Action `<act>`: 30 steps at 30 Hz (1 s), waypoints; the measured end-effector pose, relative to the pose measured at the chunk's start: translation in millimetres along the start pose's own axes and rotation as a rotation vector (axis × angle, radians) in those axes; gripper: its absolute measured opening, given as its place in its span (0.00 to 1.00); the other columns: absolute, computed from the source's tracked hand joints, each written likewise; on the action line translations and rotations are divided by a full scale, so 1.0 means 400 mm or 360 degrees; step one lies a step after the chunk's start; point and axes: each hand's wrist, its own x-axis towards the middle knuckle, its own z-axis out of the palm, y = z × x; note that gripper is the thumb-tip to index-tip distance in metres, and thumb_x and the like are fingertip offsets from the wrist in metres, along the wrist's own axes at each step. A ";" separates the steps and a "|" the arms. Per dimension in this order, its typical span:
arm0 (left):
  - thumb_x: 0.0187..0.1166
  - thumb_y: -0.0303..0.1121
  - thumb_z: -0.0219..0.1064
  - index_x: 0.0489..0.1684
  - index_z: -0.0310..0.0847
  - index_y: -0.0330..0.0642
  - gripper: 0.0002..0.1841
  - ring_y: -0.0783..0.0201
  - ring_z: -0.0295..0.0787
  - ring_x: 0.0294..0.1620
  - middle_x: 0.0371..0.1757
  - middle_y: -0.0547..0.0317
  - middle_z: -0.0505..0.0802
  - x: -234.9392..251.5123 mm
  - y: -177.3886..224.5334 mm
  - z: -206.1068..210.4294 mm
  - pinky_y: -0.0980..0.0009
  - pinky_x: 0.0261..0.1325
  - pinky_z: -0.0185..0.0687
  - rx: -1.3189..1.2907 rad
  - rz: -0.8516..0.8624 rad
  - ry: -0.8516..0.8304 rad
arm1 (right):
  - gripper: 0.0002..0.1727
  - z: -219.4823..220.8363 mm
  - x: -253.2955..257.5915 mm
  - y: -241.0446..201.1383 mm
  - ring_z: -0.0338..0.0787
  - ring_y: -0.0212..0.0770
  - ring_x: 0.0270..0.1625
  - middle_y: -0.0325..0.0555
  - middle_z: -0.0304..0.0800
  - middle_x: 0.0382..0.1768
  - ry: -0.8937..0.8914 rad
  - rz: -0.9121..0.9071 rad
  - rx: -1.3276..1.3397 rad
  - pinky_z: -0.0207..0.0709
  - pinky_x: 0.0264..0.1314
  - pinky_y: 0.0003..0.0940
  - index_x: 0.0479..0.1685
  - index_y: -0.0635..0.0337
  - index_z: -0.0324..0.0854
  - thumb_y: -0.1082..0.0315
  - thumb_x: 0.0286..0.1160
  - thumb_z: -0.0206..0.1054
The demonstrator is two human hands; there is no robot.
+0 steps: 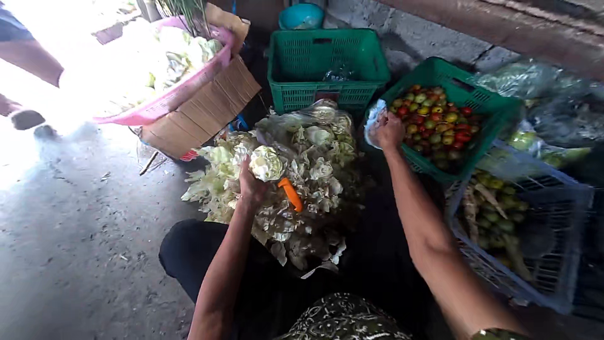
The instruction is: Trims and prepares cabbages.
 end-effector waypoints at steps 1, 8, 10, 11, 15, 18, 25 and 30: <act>0.89 0.63 0.41 0.76 0.70 0.51 0.32 0.50 0.90 0.56 0.61 0.49 0.90 0.001 -0.005 0.005 0.47 0.52 0.88 0.0026 -0.0018 0.0016 | 0.25 -0.015 -0.053 -0.048 0.83 0.72 0.69 0.76 0.84 0.62 0.0023 -0.0129 0.0201 0.70 0.74 0.68 0.70 0.73 0.77 0.59 0.93 0.49; 0.90 0.26 0.46 0.69 0.69 0.31 0.16 0.71 0.81 0.47 0.50 0.54 0.85 -0.070 -0.096 -0.002 0.72 0.52 0.81 0.0709 0.0315 -0.0134 | 0.25 0.336 -0.480 -0.320 0.77 0.62 0.79 0.61 0.74 0.80 -0.0176 -0.1045 0.0743 0.73 0.77 0.59 0.68 0.49 0.88 0.48 0.76 0.70; 0.87 0.24 0.52 0.70 0.70 0.32 0.16 0.72 0.82 0.48 0.50 0.54 0.86 -0.062 -0.099 -0.026 0.72 0.54 0.81 0.0720 0.0439 -0.0121 | 0.21 0.388 -0.513 -0.338 0.85 0.62 0.69 0.59 0.83 0.72 -0.0066 -0.1043 0.0745 0.79 0.66 0.60 0.62 0.51 0.91 0.50 0.79 0.66; 0.89 0.27 0.50 0.70 0.71 0.34 0.15 0.72 0.83 0.48 0.50 0.55 0.86 -0.066 -0.092 -0.026 0.72 0.54 0.82 0.0675 0.0453 -0.0109 | 0.21 0.381 -0.523 -0.346 0.86 0.61 0.68 0.57 0.86 0.70 -0.0105 -0.0987 0.0791 0.78 0.66 0.61 0.61 0.54 0.91 0.52 0.82 0.64; 0.95 0.53 0.35 0.72 0.74 0.47 0.28 0.63 0.90 0.57 0.57 0.57 0.92 -0.039 -0.054 0.002 0.57 0.60 0.87 0.0284 0.0396 -0.0197 | 0.32 0.275 -0.465 -0.366 0.89 0.39 0.44 0.48 0.90 0.44 -0.0668 -0.0114 0.1741 0.85 0.49 0.41 0.60 0.62 0.83 0.46 0.94 0.41; 0.93 0.57 0.33 0.66 0.76 0.50 0.29 0.60 0.91 0.54 0.53 0.57 0.92 -0.043 -0.027 0.012 0.54 0.57 0.89 0.0057 0.0397 -0.0179 | 0.28 0.247 -0.416 -0.341 0.86 0.28 0.33 0.35 0.88 0.36 -0.0706 0.0415 0.2472 0.83 0.33 0.27 0.58 0.47 0.81 0.41 0.92 0.40; 0.94 0.52 0.36 0.69 0.76 0.48 0.26 0.65 0.89 0.55 0.55 0.59 0.91 -0.065 -0.051 0.016 0.59 0.58 0.87 0.0303 0.0369 -0.0200 | 0.31 0.380 -0.513 -0.335 0.90 0.52 0.49 0.59 0.90 0.50 -0.0486 -0.0178 0.1495 0.83 0.52 0.55 0.73 0.57 0.78 0.43 0.92 0.46; 0.90 0.61 0.29 0.60 0.80 0.52 0.33 0.56 0.91 0.52 0.50 0.55 0.93 -0.032 -0.012 -0.005 0.51 0.52 0.90 -0.0369 0.0306 -0.0484 | 0.20 0.275 -0.487 -0.319 0.86 0.33 0.47 0.42 0.86 0.49 -0.0665 0.0259 0.2396 0.84 0.48 0.36 0.67 0.52 0.76 0.53 0.94 0.45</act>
